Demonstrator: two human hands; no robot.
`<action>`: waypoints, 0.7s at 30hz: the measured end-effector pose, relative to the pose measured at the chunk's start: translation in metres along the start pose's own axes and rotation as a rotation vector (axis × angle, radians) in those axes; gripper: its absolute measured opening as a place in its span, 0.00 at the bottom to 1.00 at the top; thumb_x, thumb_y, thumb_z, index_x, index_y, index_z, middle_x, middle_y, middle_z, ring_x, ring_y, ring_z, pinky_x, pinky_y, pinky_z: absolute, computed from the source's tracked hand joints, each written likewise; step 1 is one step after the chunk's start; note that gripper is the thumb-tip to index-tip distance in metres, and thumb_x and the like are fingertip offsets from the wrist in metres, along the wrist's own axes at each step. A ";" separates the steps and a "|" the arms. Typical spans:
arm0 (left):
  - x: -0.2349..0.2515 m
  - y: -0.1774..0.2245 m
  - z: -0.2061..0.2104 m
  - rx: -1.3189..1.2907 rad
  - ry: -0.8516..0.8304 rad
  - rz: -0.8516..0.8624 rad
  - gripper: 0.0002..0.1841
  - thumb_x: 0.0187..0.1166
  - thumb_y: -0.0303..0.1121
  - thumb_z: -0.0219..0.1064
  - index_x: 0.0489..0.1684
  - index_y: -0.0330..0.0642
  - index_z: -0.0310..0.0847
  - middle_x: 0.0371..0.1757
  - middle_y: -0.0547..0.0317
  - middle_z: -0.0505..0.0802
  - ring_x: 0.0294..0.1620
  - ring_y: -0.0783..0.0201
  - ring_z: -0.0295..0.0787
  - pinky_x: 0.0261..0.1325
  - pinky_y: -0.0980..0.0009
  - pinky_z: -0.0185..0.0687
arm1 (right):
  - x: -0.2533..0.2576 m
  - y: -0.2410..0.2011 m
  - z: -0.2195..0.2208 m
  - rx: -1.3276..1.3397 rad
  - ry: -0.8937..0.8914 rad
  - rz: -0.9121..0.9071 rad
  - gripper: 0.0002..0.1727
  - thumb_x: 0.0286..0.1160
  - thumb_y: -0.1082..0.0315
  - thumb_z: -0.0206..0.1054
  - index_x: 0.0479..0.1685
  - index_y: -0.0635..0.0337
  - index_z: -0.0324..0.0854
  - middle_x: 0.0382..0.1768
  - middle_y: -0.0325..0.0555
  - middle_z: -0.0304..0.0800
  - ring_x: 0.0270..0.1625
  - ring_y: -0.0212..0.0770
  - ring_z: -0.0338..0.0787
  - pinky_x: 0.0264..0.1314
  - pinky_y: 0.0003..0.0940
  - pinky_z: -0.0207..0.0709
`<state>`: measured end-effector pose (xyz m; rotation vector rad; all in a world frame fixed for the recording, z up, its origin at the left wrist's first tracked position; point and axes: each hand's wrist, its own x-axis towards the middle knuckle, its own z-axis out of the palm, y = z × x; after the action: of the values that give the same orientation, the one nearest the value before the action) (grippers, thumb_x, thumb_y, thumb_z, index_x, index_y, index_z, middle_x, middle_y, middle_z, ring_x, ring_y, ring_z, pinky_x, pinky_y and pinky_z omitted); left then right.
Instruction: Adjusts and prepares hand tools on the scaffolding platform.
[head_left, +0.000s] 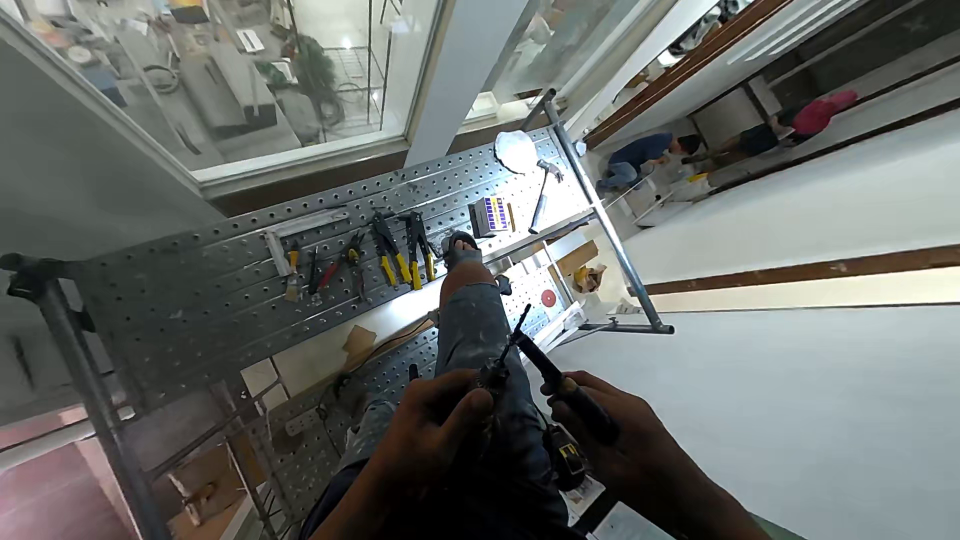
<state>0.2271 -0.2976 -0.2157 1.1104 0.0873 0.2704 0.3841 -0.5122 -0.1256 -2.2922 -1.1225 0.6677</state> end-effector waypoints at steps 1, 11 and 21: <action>0.000 0.001 -0.001 0.003 0.004 0.002 0.21 0.91 0.50 0.57 0.50 0.40 0.88 0.36 0.55 0.94 0.35 0.63 0.93 0.41 0.64 0.93 | 0.002 -0.002 -0.001 -0.015 0.004 -0.004 0.14 0.86 0.51 0.61 0.51 0.45 0.88 0.53 0.31 0.91 0.45 0.27 0.90 0.47 0.29 0.89; 0.005 0.001 -0.008 -0.029 0.002 0.009 0.20 0.90 0.49 0.58 0.51 0.41 0.88 0.35 0.55 0.93 0.35 0.63 0.93 0.42 0.64 0.93 | 0.013 -0.009 -0.009 -0.077 -0.018 0.001 0.15 0.86 0.50 0.60 0.50 0.45 0.89 0.55 0.31 0.91 0.46 0.27 0.90 0.46 0.30 0.88; 0.011 -0.001 -0.007 -0.033 -0.017 -0.009 0.20 0.90 0.48 0.58 0.52 0.41 0.88 0.37 0.54 0.94 0.36 0.63 0.93 0.43 0.64 0.93 | 0.014 -0.011 -0.016 -0.233 0.052 -0.036 0.12 0.84 0.54 0.61 0.44 0.47 0.88 0.59 0.33 0.89 0.47 0.27 0.90 0.44 0.27 0.88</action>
<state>0.2362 -0.2893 -0.2190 1.0787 0.0722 0.2537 0.3954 -0.4980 -0.1090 -2.4606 -1.2717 0.4815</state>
